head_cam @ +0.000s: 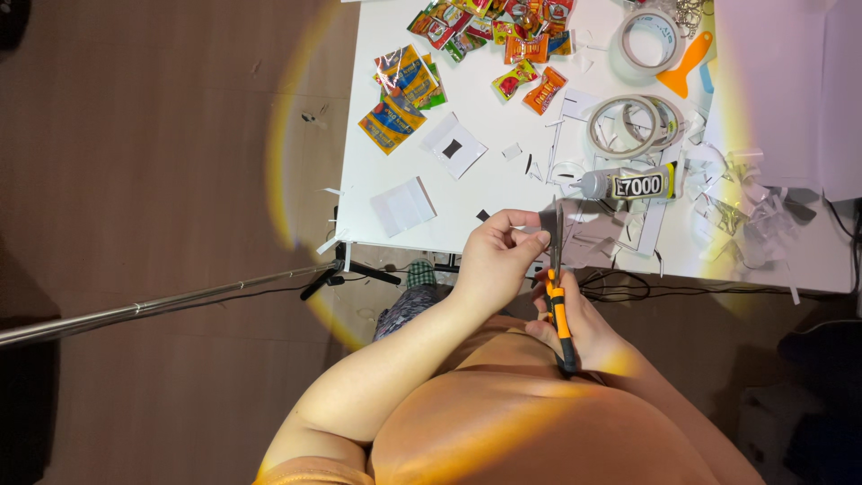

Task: The person cuts small black strips with scissors, folds an orange candy wrapper, and applies glue to attach the strips to the wrapper. They then handle tape and additional small pieces on the table.

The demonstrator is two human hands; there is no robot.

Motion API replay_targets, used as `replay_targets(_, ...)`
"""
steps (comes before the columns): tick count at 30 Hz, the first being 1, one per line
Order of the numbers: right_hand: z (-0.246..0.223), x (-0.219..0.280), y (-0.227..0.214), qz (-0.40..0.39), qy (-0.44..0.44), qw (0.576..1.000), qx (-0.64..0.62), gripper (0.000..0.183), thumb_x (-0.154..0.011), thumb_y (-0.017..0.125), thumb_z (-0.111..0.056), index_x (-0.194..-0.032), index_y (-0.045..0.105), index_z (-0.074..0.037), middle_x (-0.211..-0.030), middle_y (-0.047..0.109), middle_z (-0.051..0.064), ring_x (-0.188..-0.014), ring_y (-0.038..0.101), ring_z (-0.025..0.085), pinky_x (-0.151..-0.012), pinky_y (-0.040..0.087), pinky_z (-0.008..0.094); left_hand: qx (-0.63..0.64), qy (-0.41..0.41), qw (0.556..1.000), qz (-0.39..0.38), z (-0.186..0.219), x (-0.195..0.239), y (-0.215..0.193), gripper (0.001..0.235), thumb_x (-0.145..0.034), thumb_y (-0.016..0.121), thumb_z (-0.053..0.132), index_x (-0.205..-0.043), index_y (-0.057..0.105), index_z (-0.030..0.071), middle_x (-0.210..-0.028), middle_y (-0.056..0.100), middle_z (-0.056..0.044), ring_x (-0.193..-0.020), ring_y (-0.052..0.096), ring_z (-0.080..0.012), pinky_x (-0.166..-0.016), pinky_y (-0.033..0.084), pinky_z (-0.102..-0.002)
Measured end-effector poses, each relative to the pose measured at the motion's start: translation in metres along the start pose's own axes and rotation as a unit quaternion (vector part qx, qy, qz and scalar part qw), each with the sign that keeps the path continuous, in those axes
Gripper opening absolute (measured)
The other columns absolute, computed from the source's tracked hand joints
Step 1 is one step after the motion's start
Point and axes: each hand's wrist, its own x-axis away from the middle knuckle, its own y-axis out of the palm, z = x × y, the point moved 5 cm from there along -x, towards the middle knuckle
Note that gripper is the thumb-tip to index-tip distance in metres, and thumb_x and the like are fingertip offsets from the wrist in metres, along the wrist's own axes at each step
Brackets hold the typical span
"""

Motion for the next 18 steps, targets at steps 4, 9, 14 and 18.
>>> replay_targets(4,-0.007,-0.002,0.001,0.004,-0.024,0.999,0.026,0.070,-0.086,0.077,-0.026,-0.139,0.038,-0.002,-0.086,0.058,0.008,-0.070,0.069,0.024,-0.067,0.057,0.037,0.008,-0.023,1.000,-0.002,-0.002,-0.002,0.001,0.022,-0.089,0.073,0.007,-0.110,0.072,0.004,-0.071,0.070,-0.006,-0.065,0.061,-0.0054,-0.052,0.043,-0.017)
replay_targets(9,-0.004,-0.005,0.001,0.005,-0.053,0.997,0.059,0.072,-0.088,0.075,-0.026,-0.140,0.032,0.002,-0.086,0.056,0.008,-0.068,0.065,0.027,-0.069,0.056,0.039,-0.004,-0.018,1.000,-0.008,-0.011,-0.015,0.001,0.021,-0.087,0.073,0.006,-0.107,0.073,0.006,-0.069,0.071,-0.006,-0.063,0.062,-0.0058,-0.049,0.042,-0.016)
replay_targets(14,0.001,-0.004,0.002,0.017,-0.044,0.998,0.050,0.074,-0.088,0.076,-0.027,-0.141,0.033,0.003,-0.084,0.057,0.007,-0.067,0.066,0.024,-0.068,0.055,0.037,-0.026,-0.009,1.000,-0.011,-0.001,-0.012,-0.002,0.021,-0.086,0.073,0.005,-0.107,0.073,0.005,-0.066,0.070,-0.008,-0.059,0.061,-0.0065,-0.048,0.042,-0.017)
replay_targets(18,0.000,-0.003,0.005,0.038,-0.027,0.997,0.060,0.071,-0.087,0.076,-0.028,-0.139,0.036,-0.001,-0.083,0.059,0.009,-0.068,0.066,0.029,-0.066,0.054,0.041,-0.027,-0.013,0.999,-0.014,0.008,-0.005,0.003,0.023,-0.086,0.073,0.003,-0.108,0.073,0.005,-0.067,0.070,-0.008,-0.060,0.061,-0.0065,-0.049,0.043,-0.017)
